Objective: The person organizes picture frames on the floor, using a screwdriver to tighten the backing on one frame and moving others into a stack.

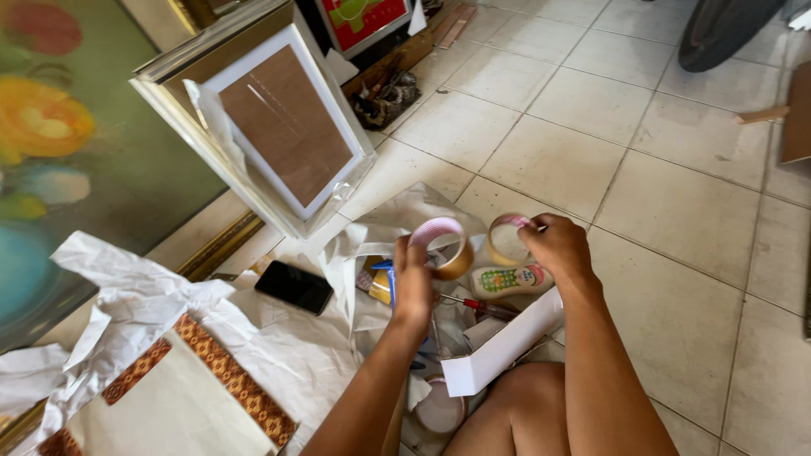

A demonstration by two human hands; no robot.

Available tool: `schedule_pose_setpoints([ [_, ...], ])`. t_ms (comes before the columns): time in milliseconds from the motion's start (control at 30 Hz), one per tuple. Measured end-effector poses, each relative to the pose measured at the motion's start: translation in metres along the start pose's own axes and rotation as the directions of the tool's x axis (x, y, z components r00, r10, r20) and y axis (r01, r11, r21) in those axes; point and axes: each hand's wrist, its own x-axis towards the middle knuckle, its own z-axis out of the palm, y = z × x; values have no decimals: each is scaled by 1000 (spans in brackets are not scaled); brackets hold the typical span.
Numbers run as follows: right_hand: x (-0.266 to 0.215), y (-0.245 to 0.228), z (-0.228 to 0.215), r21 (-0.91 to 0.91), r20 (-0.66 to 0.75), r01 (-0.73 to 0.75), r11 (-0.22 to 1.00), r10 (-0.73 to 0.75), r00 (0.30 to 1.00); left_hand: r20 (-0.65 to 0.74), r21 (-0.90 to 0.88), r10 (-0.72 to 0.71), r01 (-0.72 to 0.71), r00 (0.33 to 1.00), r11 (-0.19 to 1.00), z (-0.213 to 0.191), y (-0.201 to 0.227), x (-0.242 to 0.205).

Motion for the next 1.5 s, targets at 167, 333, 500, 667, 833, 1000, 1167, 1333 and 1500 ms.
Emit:
schedule_pose_setpoints([
  [167,71,97,75,102,-73,-95,990,103,992,100,86,-71,62,992,994,115,-13,58],
  [333,52,94,59,193,-73,-221,956,238,968,101,543,-161,81,982,836,178,-63,113],
  [500,32,48,37,389,-652,225,893,95,752,245,552,102,-225,964,803,130,-40,84],
  [667,-71,-88,57,496,-247,332,802,-236,940,3,527,532,-454,847,719,-26,14,0],
  [833,-120,-149,108,122,261,468,875,-483,836,-72,639,504,-349,861,686,-114,-36,25],
  [1000,-99,-125,146,30,291,529,848,-514,807,133,759,491,-406,861,508,-130,-65,53],
  [1167,-108,-122,82,226,198,362,904,-406,892,157,902,88,-179,984,394,-112,-61,68],
  [1333,-61,-72,52,379,-40,236,895,-239,970,144,964,92,-161,985,212,-67,-31,10],
  [1500,-48,-42,56,546,32,25,837,-50,998,-78,932,18,66,997,356,-48,-101,87],
])
